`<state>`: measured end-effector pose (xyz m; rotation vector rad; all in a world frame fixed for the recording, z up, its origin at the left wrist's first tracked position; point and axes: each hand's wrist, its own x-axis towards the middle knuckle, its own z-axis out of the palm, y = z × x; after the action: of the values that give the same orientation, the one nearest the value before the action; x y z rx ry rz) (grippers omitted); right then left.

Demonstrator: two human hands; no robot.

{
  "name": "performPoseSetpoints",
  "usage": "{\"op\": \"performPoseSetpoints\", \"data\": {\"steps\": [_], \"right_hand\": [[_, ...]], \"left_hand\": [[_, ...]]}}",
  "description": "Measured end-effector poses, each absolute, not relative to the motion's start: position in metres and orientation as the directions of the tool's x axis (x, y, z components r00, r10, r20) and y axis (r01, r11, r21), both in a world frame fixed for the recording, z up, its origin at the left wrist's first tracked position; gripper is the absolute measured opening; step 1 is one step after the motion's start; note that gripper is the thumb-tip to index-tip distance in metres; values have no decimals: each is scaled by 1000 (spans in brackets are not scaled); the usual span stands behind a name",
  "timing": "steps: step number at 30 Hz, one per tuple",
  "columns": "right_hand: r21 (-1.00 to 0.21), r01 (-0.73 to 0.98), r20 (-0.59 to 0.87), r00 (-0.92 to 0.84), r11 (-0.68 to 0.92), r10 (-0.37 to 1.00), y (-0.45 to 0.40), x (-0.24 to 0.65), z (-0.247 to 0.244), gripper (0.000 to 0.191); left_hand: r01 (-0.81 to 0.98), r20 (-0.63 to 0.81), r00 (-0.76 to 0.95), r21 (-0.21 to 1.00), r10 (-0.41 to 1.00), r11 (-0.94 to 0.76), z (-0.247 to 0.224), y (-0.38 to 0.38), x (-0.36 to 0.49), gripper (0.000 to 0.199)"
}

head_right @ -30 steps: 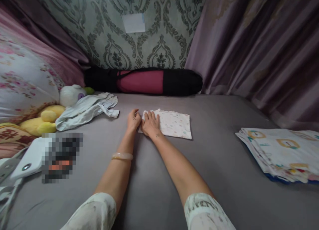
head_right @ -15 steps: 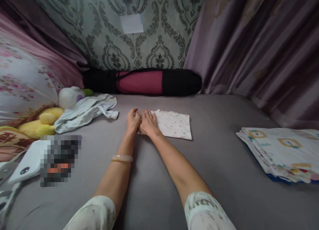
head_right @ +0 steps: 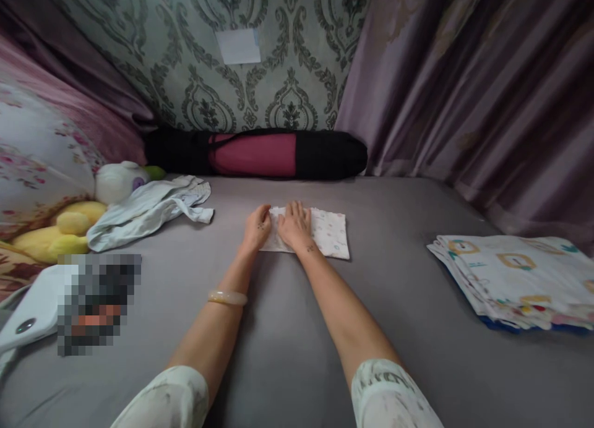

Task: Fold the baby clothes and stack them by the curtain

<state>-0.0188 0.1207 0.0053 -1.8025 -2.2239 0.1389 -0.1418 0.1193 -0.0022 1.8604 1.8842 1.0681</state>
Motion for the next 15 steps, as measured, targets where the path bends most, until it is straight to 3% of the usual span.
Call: {"op": "performPoseSetpoints", "data": {"steps": [3, 6, 12, 15], "right_hand": [[-205, 974, 225, -48, 95, 973, 117, 0, 3, 60], [-190, 981, 181, -1, 36, 983, 116, 9, -5, 62], [-228, 971, 82, -52, 70, 995, 116, 17, 1, 61], [-220, 970, 147, -68, 100, 987, 109, 34, 10, 58]], "left_hand": [[784, 305, -38, 600, 952, -161, -3, 118, -134, 35], [818, 303, 41, 537, 952, -206, -6, 117, -128, 35], [866, 262, 144, 434, 954, -250, -6, 112, -126, 33], [886, 247, 160, 392, 956, -249, 1, 108, -120, 32]]}}
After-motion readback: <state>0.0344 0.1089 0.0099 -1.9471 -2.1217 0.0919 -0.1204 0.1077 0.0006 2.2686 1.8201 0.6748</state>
